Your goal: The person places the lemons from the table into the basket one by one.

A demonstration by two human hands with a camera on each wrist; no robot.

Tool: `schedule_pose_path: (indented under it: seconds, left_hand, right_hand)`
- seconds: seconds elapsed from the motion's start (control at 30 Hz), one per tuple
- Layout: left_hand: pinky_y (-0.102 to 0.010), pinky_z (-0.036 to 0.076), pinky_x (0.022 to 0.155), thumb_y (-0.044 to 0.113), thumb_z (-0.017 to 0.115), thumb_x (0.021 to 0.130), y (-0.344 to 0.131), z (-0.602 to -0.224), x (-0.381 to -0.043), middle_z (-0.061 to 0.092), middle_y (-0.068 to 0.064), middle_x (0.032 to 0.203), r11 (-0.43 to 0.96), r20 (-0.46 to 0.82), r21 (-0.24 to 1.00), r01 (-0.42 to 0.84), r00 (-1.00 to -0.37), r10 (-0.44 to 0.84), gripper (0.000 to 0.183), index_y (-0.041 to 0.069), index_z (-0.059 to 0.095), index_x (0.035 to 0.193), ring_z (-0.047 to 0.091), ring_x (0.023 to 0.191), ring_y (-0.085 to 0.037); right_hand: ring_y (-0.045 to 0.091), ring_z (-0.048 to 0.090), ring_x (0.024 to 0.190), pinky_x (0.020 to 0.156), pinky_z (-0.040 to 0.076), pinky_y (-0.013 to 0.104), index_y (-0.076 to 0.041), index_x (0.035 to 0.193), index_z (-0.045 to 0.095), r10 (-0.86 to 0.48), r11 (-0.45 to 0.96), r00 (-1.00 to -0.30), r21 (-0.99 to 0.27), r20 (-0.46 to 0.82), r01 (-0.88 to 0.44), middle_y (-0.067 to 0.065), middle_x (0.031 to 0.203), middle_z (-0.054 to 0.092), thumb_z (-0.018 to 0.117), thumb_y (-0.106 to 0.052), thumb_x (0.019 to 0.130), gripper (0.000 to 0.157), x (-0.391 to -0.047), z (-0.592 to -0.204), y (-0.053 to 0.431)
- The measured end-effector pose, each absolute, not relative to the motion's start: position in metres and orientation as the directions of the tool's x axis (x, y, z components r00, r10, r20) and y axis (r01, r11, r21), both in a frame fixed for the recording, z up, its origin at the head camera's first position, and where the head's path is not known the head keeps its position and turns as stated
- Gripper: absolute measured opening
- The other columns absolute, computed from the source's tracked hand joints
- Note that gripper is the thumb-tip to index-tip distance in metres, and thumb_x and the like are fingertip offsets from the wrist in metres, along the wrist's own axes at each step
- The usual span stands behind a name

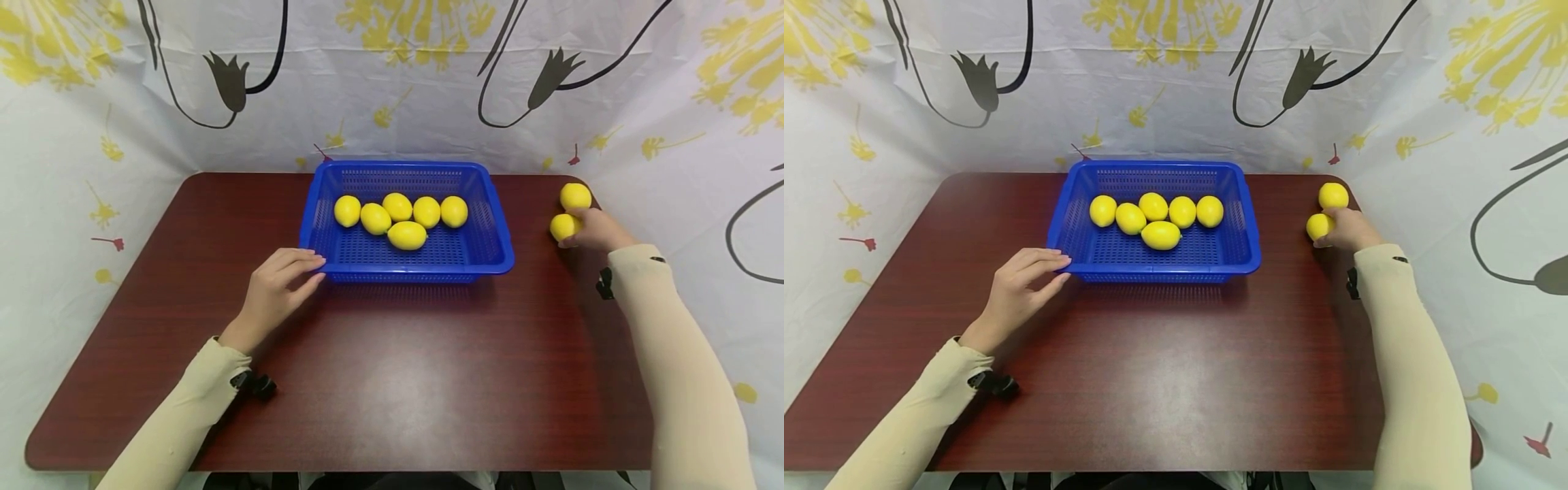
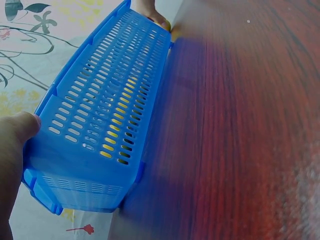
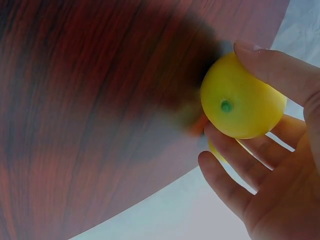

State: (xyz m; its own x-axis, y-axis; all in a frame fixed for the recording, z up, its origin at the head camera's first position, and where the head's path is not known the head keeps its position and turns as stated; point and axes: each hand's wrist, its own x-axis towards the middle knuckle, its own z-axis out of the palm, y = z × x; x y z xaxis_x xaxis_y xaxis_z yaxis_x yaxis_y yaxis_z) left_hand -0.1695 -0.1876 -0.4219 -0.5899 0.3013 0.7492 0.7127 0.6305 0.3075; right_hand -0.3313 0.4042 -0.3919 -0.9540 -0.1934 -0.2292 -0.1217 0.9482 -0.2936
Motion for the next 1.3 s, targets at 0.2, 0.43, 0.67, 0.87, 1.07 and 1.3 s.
schedule_pose_path:
  seconds: [0.2,0.43,0.67,0.87,1.07,1.3]
  left_hand:
    - [-0.026,0.05,0.103,0.011,0.082,0.079,-0.187,-0.422,-0.17,0.075,-0.01,0.105,0.631,0.751,0.305,0.713,-0.588,0.3,0.027,0.007,0.077,0.106,0.067,0.104,-0.025]
    - [-0.03,0.051,0.101,0.011,0.082,0.079,-0.188,-0.422,-0.169,0.076,-0.01,0.105,0.63,0.751,0.31,0.712,-0.59,0.297,0.028,0.007,0.077,0.105,0.067,0.105,-0.025]
    - [-0.035,0.053,0.098,0.009,0.083,0.077,-0.187,-0.422,-0.169,0.076,-0.01,0.105,0.629,0.753,0.318,0.71,-0.592,0.288,0.028,0.007,0.077,0.105,0.068,0.104,-0.026]
    - [-0.035,0.053,0.099,0.009,0.083,0.078,-0.188,-0.423,-0.169,0.076,-0.009,0.105,0.637,0.746,0.315,0.704,-0.598,0.292,0.029,0.008,0.077,0.106,0.067,0.105,-0.025]
    - [-0.031,0.052,0.101,0.01,0.083,0.078,-0.188,-0.422,-0.169,0.076,-0.009,0.106,0.641,0.744,0.311,0.701,-0.599,0.294,0.03,0.008,0.077,0.106,0.067,0.105,-0.024]
    - [-0.024,0.049,0.104,0.011,0.082,0.079,-0.189,-0.422,-0.168,0.076,-0.009,0.106,0.639,0.743,0.314,0.702,-0.601,0.295,0.029,0.008,0.077,0.107,0.067,0.105,-0.024]
  right_hand:
    - [0.044,0.053,0.097,0.083,0.044,0.056,0.01,0.141,0.042,-0.185,0.956,-0.957,-0.266,-0.225,-0.122,0.038,0.124,0.054,0.077,-0.023,0.081,0.077,-0.33,-0.388,0.402]
    - [0.039,0.051,0.089,0.078,0.043,0.05,0.009,0.137,0.046,-0.194,0.955,-0.956,-0.267,-0.219,-0.132,0.033,0.112,0.059,0.078,-0.026,0.081,0.073,-0.33,-0.385,0.402]
    - [0.04,0.052,0.091,0.078,0.045,0.051,0.012,0.137,0.046,-0.205,0.961,-0.952,-0.231,-0.225,-0.152,0.034,0.114,0.058,0.079,-0.031,0.081,0.077,-0.329,-0.369,0.399]
    - [0.04,0.053,0.093,0.079,0.046,0.052,0.012,0.134,0.049,-0.216,0.966,-0.948,-0.193,-0.232,-0.173,0.034,0.114,0.059,0.079,-0.032,0.082,0.074,-0.328,-0.351,0.393]
    - [0.041,0.054,0.093,0.08,0.046,0.052,0.013,0.132,0.05,-0.239,0.964,-0.942,-0.177,-0.236,-0.2,0.035,0.116,0.059,0.079,-0.03,0.082,0.072,-0.327,-0.331,0.383]
    - [0.04,0.054,0.094,0.077,0.046,0.049,0.011,0.135,0.049,-0.252,0.964,-0.937,-0.143,-0.24,-0.222,0.033,0.117,0.06,0.078,-0.034,0.082,0.076,-0.325,-0.309,0.372]
